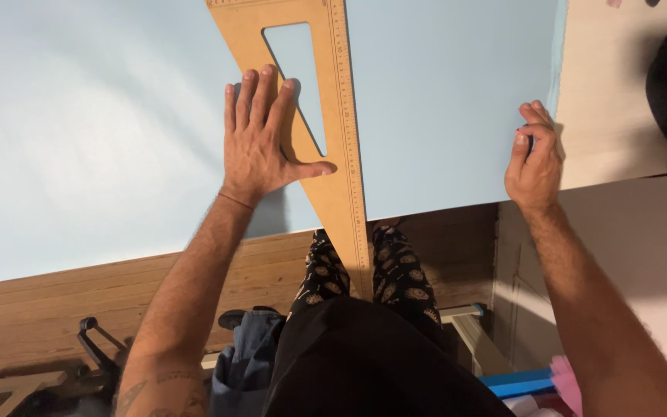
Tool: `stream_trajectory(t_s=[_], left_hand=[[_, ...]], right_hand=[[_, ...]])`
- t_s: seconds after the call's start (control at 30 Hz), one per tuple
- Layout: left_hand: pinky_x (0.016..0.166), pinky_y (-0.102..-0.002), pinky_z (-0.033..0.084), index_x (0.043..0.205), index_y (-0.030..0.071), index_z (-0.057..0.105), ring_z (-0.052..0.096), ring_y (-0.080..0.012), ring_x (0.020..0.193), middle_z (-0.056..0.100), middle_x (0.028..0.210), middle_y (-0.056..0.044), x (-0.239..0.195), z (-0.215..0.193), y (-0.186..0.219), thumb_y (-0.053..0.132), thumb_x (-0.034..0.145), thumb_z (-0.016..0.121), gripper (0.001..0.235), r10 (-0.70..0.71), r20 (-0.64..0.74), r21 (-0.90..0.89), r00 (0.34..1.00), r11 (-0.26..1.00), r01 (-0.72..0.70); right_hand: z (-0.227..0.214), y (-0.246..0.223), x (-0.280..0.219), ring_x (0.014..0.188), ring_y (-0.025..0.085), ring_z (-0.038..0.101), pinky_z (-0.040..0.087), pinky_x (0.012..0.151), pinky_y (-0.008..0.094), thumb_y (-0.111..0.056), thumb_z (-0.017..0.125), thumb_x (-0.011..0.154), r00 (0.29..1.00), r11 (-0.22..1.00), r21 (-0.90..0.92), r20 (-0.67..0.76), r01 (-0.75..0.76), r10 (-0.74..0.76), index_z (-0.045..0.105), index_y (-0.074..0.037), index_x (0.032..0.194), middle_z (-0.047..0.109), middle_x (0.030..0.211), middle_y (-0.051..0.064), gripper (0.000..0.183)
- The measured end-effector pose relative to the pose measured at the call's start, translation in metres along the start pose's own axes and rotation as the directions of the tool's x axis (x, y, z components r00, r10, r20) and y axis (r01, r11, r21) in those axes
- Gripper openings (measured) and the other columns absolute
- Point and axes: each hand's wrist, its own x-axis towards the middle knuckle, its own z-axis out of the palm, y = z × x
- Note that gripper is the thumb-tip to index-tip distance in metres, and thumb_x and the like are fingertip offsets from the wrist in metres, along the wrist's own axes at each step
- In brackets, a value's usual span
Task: Marking a straight line on a large sheet of blue material using a large triangle ruler and a pen
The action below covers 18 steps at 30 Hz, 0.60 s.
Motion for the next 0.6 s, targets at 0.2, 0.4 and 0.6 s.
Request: stream_trajectory(t_s=[0.2, 0.4, 0.6], left_hand=[[0.125, -0.056, 0.017, 0.158, 0.021, 0.048, 0.03, -0.0353, 0.153, 0.038, 0.164, -0.011, 0.002, 0.018, -0.001, 0.116, 0.055, 0.041, 0.14, -0.06, -0.084, -0.025, 0.995, 0.998, 0.058], [0.125, -0.057, 0.019, 0.155, 0.02, 0.052, 0.036, -0.0353, 0.151, 0.045, 0.161, -0.012, 0.005, 0.009, 0.006, 0.113, 0.056, 0.041, 0.136, -0.077, -0.133, -0.036, 0.988, 0.997, 0.073], [0.126, -0.056, 0.02, 0.151, 0.021, 0.056, 0.039, -0.0334, 0.149, 0.049, 0.158, -0.011, 0.006, 0.011, 0.006, 0.113, 0.052, 0.042, 0.136, -0.09, -0.141, -0.016, 0.986, 0.996, 0.088]], right_hand=[[0.004, 0.01, -0.002, 0.132, 0.047, 0.06, 0.045, 0.113, 0.051, -0.006, 0.047, 0.115, 0.999, 0.996, -0.081, -0.037, 0.028, -0.031, 0.05, 0.004, 0.107, 0.067, 0.137, 0.027, 0.014], [0.006, 0.016, -0.006, 0.134, 0.044, 0.059, 0.045, 0.113, 0.048, -0.007, 0.044, 0.114, 1.0, 0.995, -0.094, -0.025, 0.014, -0.017, 0.048, 0.001, 0.108, 0.067, 0.138, 0.025, 0.011], [0.008, 0.019, -0.009, 0.133, 0.043, 0.059, 0.046, 0.113, 0.048, -0.005, 0.046, 0.112, 0.999, 0.997, -0.075, -0.047, -0.018, 0.014, 0.049, 0.001, 0.107, 0.067, 0.137, 0.024, 0.009]])
